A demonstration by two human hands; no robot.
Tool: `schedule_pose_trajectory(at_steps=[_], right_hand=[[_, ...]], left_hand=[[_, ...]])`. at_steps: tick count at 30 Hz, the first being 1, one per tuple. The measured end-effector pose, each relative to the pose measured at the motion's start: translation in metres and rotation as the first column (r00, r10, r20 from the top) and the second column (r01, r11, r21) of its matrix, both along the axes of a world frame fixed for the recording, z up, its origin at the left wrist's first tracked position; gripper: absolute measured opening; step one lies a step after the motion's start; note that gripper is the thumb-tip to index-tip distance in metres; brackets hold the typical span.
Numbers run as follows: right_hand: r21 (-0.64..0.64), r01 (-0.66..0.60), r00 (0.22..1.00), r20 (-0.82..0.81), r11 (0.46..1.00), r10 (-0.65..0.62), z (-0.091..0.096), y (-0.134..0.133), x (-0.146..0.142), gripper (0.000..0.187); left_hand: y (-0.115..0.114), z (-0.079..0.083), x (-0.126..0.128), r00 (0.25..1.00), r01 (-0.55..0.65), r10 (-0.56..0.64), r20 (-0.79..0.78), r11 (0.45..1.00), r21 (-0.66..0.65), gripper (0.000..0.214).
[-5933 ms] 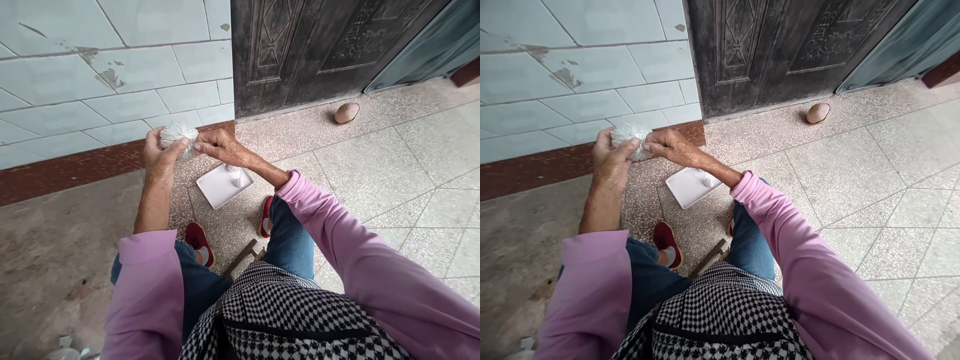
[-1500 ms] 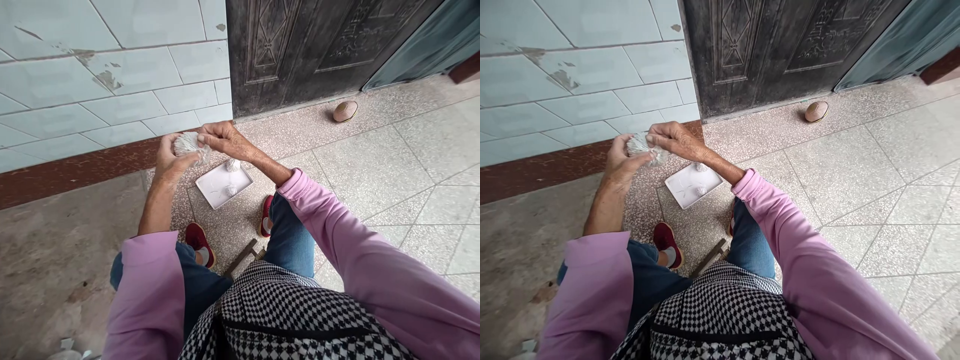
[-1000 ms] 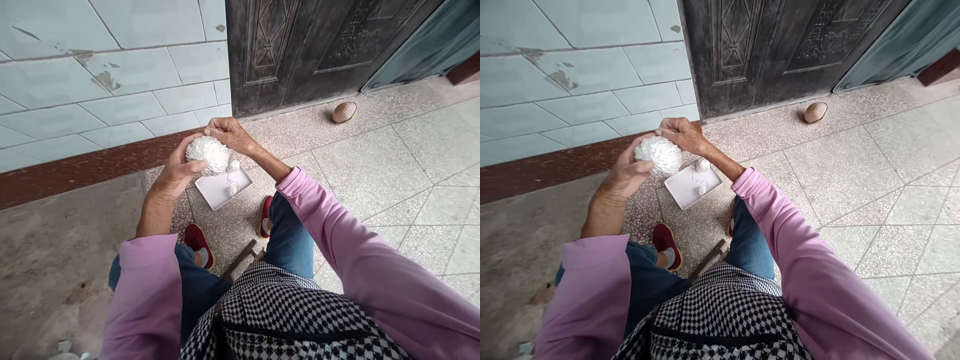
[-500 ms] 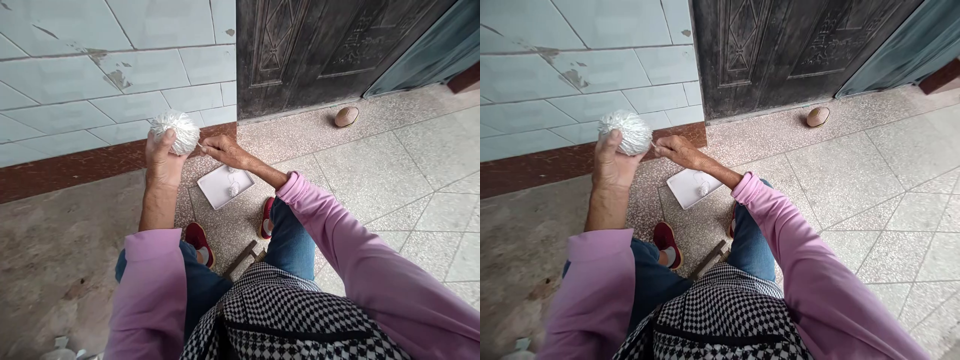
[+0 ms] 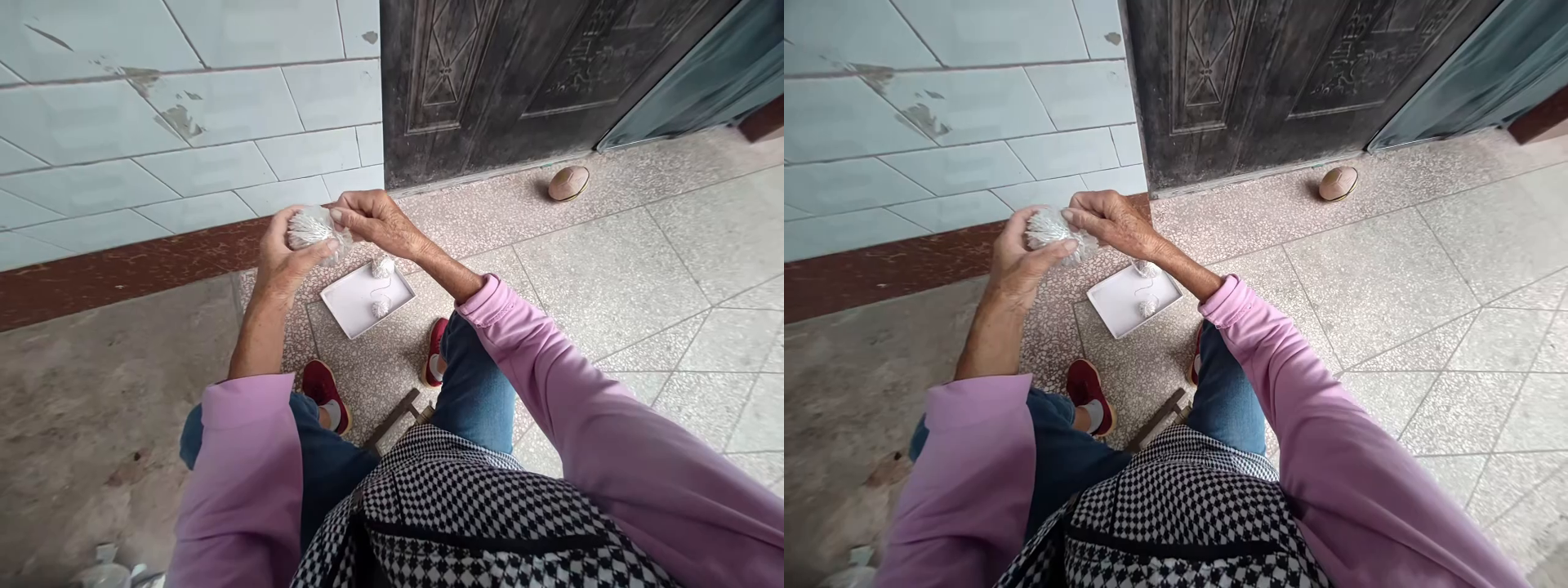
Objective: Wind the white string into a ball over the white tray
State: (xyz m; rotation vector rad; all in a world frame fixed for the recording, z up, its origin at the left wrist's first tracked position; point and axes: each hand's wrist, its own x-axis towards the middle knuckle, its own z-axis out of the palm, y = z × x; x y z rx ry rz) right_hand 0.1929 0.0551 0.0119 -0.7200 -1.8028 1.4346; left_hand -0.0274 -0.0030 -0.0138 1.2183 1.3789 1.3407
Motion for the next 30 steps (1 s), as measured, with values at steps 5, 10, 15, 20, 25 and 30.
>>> schedule_pose_trajectory(at_steps=[5, 10, 15, 20, 25, 30], right_hand=[[-0.018, 0.078, 0.995, 0.072, 0.997, -0.076, 0.011, 0.003, 0.014, 0.066], [0.002, 0.117, 0.991, 0.066, 0.993, -0.117, -0.007, 0.017, 0.019, 0.052], [-0.063, 0.084, 0.994, 0.076, 0.994, -0.079, -0.031, 0.031, 0.011, 0.058], [-0.037, 0.049, 0.995, 0.091, 0.998, -0.045, -0.034, 0.028, 0.002, 0.064], [0.033, -0.035, 0.979, 0.203, 0.999, 0.028, -0.033, 0.020, -0.004, 0.057], [0.032, -0.020, 0.977, 0.212, 0.999, 0.012, -0.039, 0.015, -0.006, 0.056]], left_hand=[[-0.009, 0.009, 0.006, 0.967, 0.256, -0.256, -0.003, 0.966, -0.046, 0.094], [-0.014, 0.013, 0.011, 0.932, 0.342, -0.333, 0.146, 0.939, -0.042, 0.091], [-0.020, 0.023, 0.021, 0.935, 0.297, -0.280, 0.216, 0.954, -0.050, 0.097], [-0.015, 0.029, 0.019, 0.930, 0.226, -0.223, 0.293, 0.974, 0.024, 0.112], [-0.007, 0.023, 0.011, 0.946, 0.105, -0.125, 0.297, 0.991, 0.083, 0.118], [-0.007, 0.015, 0.002, 0.954, 0.058, -0.073, 0.289, 0.996, 0.062, 0.120]])
